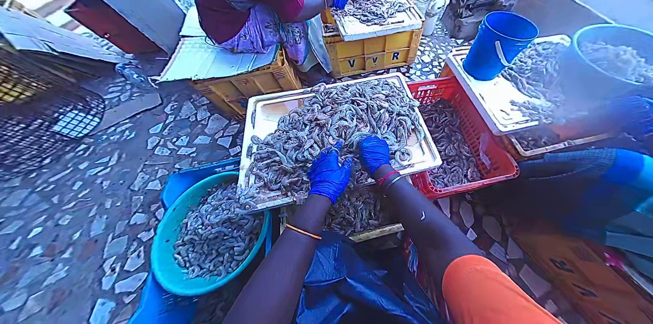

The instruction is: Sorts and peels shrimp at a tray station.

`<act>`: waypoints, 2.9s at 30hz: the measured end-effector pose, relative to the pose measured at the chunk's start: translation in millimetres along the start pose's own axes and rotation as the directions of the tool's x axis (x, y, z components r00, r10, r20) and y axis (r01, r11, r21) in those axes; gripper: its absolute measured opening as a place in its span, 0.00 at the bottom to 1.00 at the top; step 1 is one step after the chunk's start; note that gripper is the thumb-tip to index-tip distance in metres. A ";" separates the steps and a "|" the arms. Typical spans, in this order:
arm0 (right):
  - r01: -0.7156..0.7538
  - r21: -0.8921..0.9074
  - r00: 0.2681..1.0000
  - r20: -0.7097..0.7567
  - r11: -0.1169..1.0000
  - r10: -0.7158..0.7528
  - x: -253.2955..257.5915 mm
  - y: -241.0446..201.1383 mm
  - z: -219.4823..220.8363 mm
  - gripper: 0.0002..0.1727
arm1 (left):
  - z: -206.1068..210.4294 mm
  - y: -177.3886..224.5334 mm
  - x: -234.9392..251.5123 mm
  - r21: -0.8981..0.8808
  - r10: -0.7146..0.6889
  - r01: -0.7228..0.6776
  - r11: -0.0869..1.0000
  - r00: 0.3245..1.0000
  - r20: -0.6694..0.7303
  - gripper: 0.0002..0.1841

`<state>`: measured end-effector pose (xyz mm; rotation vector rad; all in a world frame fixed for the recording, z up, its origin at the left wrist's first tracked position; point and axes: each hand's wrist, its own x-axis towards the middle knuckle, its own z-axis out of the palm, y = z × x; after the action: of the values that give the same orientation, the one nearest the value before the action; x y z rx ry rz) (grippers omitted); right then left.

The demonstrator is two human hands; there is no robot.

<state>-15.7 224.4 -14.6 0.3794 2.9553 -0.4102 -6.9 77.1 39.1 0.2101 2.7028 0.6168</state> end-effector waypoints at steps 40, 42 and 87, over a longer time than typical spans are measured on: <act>0.242 0.569 0.960 -0.022 0.786 -0.279 -90.0 17.3 -99.2 0.21 | -4.1 13.0 -58.6 0.085 0.444 -0.446 0.891 0.818 -0.366 0.16; 0.235 0.546 0.963 -0.017 0.805 -0.269 -95.2 14.4 -107.9 0.21 | -9.2 17.8 -65.5 0.170 0.438 -0.404 0.899 0.823 -0.361 0.14; 0.230 0.937 0.964 -0.183 0.262 -0.193 -123.8 29.8 -88.2 0.14 | -17.5 21.7 -69.3 -0.239 0.171 -0.212 0.948 0.969 -0.179 0.18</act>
<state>102.4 248.8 82.5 0.0365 2.3312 -2.2667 52.0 74.4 85.0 0.3742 2.7329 1.0755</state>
